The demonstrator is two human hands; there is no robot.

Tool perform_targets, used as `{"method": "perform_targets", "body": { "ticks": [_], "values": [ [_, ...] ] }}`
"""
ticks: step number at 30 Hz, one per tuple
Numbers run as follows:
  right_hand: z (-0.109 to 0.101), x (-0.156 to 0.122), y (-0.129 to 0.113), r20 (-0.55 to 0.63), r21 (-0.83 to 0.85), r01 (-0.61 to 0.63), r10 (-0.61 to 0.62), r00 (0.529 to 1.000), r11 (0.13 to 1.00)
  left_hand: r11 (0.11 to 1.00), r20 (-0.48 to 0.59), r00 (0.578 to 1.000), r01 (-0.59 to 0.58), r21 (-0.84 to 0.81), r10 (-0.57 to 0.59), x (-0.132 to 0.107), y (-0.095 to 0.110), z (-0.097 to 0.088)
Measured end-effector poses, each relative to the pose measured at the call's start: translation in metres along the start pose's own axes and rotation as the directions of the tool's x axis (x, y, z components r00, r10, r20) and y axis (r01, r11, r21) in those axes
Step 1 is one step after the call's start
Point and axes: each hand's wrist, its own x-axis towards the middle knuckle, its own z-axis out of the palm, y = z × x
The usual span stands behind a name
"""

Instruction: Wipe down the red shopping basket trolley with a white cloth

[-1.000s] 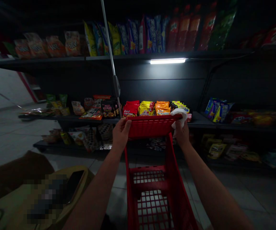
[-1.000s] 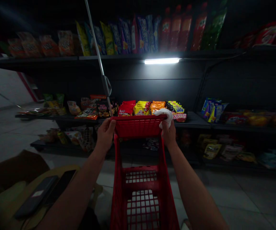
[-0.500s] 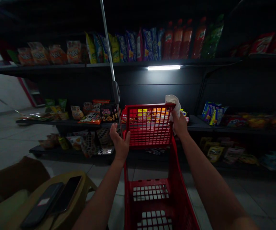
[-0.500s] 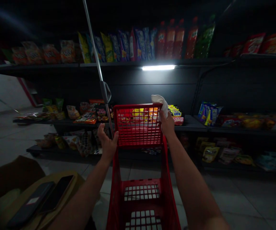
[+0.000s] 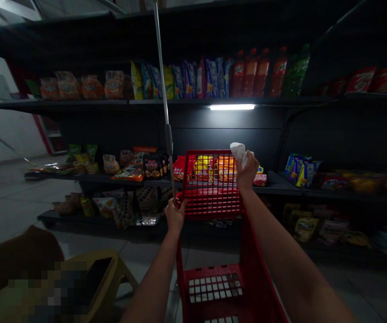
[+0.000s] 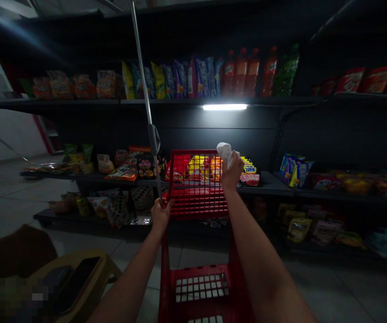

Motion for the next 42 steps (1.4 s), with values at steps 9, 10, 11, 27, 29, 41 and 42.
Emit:
{"method": "perform_targets", "body": {
  "ticks": [9, 10, 11, 27, 29, 41, 42],
  "values": [
    [0.050, -0.059, -0.066, 0.272, -0.151, 0.498, -0.448, 0.852, 0.854, 0.998, -0.009, 0.998, -0.060, 0.027, 0.061, -0.006, -0.002, 0.008],
    [0.055, -0.059, -0.075, 0.356, -0.132, 0.584, -0.511, 0.782, 0.801, 0.997, -0.007, 0.998, -0.064, 0.034, 0.065, -0.006, -0.003, 0.007],
    [0.058, -0.058, -0.082, 0.434, -0.107, 0.666, -0.568, 0.699, 0.738, 0.997, -0.006, 0.998, -0.066, 0.044, 0.066, -0.005, -0.004, 0.006],
    [0.045, -0.055, -0.069, 0.390, -0.190, 0.575, -0.477, 0.788, 0.795, 0.981, 0.009, 0.999, -0.039, 0.188, 0.038, -0.007, -0.003, 0.008],
    [0.057, -0.080, -0.082, 0.548, -0.044, 0.737, -0.600, 0.583, 0.675, 0.980, 0.016, 0.999, -0.042, 0.194, 0.040, -0.007, -0.004, 0.011],
    [0.032, -0.061, -0.039, 0.228, -0.300, 0.406, -0.348, 0.909, 0.863, 0.983, 0.009, 0.998, -0.057, 0.174, 0.056, -0.005, 0.001, 0.013],
    [0.040, -0.067, -0.045, 0.289, -0.246, 0.486, -0.416, 0.863, 0.839, 0.983, 0.013, 0.998, -0.058, 0.172, 0.057, -0.006, 0.001, 0.014]
  ]
}}
